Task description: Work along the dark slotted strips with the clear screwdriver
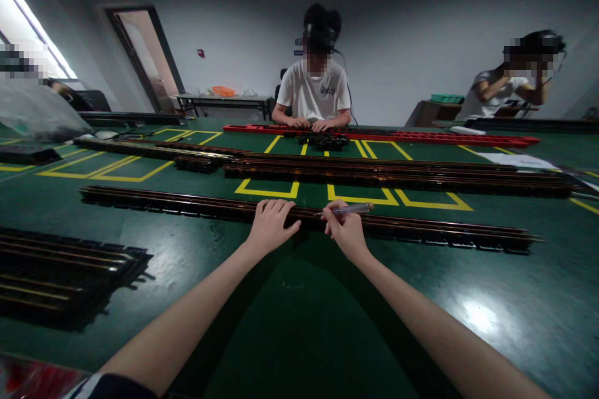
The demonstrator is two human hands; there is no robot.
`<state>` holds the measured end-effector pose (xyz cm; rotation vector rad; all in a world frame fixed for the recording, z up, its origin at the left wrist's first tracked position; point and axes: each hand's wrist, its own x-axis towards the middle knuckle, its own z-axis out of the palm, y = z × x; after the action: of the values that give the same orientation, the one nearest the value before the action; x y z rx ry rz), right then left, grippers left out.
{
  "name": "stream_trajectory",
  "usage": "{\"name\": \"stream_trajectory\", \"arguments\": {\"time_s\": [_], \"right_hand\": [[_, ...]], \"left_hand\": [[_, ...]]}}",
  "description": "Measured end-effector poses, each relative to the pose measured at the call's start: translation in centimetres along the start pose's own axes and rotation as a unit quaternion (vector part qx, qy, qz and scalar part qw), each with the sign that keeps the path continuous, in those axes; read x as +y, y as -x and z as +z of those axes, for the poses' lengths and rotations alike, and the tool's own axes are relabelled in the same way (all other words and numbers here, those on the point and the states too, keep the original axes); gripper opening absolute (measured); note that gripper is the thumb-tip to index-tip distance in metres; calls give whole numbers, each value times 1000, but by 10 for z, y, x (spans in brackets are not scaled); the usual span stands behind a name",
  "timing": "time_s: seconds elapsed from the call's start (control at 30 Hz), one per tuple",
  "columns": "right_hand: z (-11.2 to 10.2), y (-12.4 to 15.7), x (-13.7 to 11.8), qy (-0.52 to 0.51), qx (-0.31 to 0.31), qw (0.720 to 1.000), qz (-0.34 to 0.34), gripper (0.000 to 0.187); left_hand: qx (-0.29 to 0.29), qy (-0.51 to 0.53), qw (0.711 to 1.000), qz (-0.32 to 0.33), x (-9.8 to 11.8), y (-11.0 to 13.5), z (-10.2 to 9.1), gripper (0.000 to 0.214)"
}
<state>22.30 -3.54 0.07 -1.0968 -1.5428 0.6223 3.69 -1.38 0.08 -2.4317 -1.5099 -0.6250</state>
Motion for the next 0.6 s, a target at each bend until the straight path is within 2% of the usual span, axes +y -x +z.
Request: {"name": "stream_trajectory", "arguments": {"time_s": [0.6], "right_hand": [[0, 1, 1, -1, -5, 1000, 0, 27]], "left_hand": [[-7, 5, 1000, -1, 0, 0, -1, 41]]}}
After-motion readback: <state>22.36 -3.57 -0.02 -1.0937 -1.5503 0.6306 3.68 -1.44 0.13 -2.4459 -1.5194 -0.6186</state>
